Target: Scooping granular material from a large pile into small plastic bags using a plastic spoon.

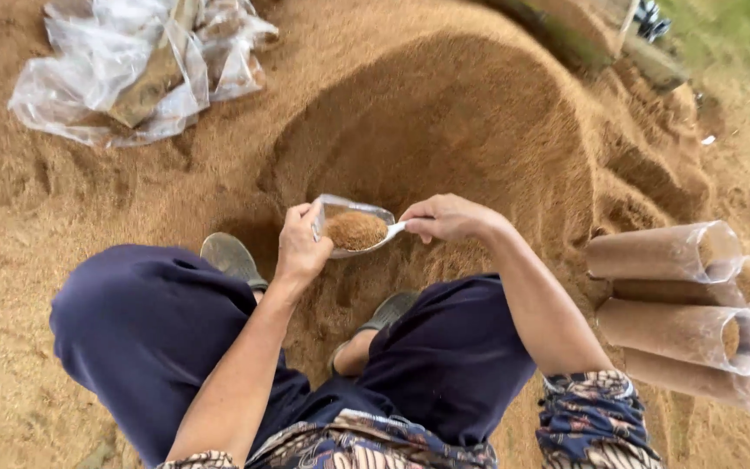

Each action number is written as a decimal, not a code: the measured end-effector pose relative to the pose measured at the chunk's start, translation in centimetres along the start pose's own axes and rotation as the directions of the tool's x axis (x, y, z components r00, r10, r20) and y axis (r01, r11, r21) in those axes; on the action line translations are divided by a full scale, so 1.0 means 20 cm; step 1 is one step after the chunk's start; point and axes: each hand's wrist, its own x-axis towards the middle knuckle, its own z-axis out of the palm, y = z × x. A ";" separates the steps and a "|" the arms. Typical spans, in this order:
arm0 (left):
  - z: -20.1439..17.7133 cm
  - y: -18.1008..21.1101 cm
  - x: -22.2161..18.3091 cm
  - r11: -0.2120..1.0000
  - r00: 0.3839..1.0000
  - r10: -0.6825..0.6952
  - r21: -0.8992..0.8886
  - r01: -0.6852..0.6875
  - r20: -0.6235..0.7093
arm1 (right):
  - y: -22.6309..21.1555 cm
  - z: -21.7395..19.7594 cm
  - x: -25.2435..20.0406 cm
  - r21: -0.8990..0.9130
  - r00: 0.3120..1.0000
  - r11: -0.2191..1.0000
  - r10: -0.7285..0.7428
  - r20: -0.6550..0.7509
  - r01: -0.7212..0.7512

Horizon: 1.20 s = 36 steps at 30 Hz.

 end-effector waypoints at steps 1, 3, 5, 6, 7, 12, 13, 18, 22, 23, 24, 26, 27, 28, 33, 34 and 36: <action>-0.01 0.00 0.02 1.000 1.000 0.016 0.022 -0.016 -0.002 | 0.01 -0.01 0.02 -0.068 1.000 0.997 -0.025 0.019 0.026; -0.02 0.00 0.04 0.999 0.999 0.035 0.042 -0.035 -0.008 | 0.04 -0.05 0.07 -0.141 0.998 0.989 -0.049 0.038 0.054; -0.02 -0.02 0.05 0.998 1.000 0.029 0.061 -0.029 0.001 | 0.09 -0.09 0.13 -0.111 0.997 0.993 -0.031 0.070 0.039; -0.03 -0.01 0.05 0.998 1.000 0.027 0.060 -0.026 -0.006 | 0.08 -0.13 0.11 -0.118 0.997 0.992 -0.034 0.072 0.043; -0.04 0.00 0.05 0.998 1.000 0.023 0.061 -0.023 -0.004 | 0.07 -0.17 0.11 -0.039 0.998 0.999 -0.016 0.065 0.018; -0.06 0.09 0.03 0.998 0.997 -0.055 0.019 0.054 0.054 | 0.42 -0.25 0.47 0.402 0.994 0.909 -0.091 -0.066 0.110; -0.07 0.11 0.02 0.999 0.998 -0.033 0.012 0.032 0.061 | 0.45 -0.26 0.53 0.473 0.979 0.862 -0.114 -0.168 0.182; -0.17 0.22 -0.09 0.994 0.990 -0.101 -0.021 0.104 0.102 | 0.48 -0.20 0.82 0.459 0.972 0.873 -0.063 -0.228 0.164; -0.16 0.17 -0.17 0.994 0.988 -0.109 0.019 0.108 0.107 | 0.46 0.01 1.15 0.433 0.993 0.894 -0.084 -0.089 0.114; -0.16 0.15 -0.18 0.992 0.985 -0.126 0.037 0.122 0.117 | 0.46 0.08 1.27 0.453 0.993 0.885 -0.115 -0.011 0.107; -0.17 0.18 -0.17 0.991 0.984 -0.133 0.040 0.129 0.115 | 0.35 0.12 1.30 0.455 0.993 0.884 -0.119 -0.004 0.107; -0.18 0.25 -0.16 0.973 0.968 -0.230 0.014 0.230 0.103 | 0.14 0.24 1.34 0.419 0.958 0.908 -0.108 0.268 -0.015; -0.18 0.25 -0.15 0.971 0.966 -0.238 0.017 0.238 0.105 | 0.14 0.33 1.41 0.422 0.955 0.907 -0.109 0.275 -0.018; -0.18 0.25 -0.14 0.975 0.971 -0.223 0.029 0.221 0.082 | 0.13 0.43 1.47 0.377 0.941 0.926 -0.131 0.312 0.004; -0.21 0.26 -0.08 0.979 0.975 -0.201 0.059 0.196 0.090 | 0.21 0.62 1.57 0.313 0.974 0.944 -0.162 0.161 0.105; -0.21 0.26 -0.08 0.979 0.975 -0.203 0.051 0.199 0.093 | 0.18 0.54 1.52 0.378 0.998 0.926 -0.008 0.063 -0.016; -0.21 0.26 -0.07 0.980 0.974 -0.198 0.040 0.194 0.110 | 0.17 0.35 1.43 0.457 0.985 0.879 0.168 -0.029 -0.137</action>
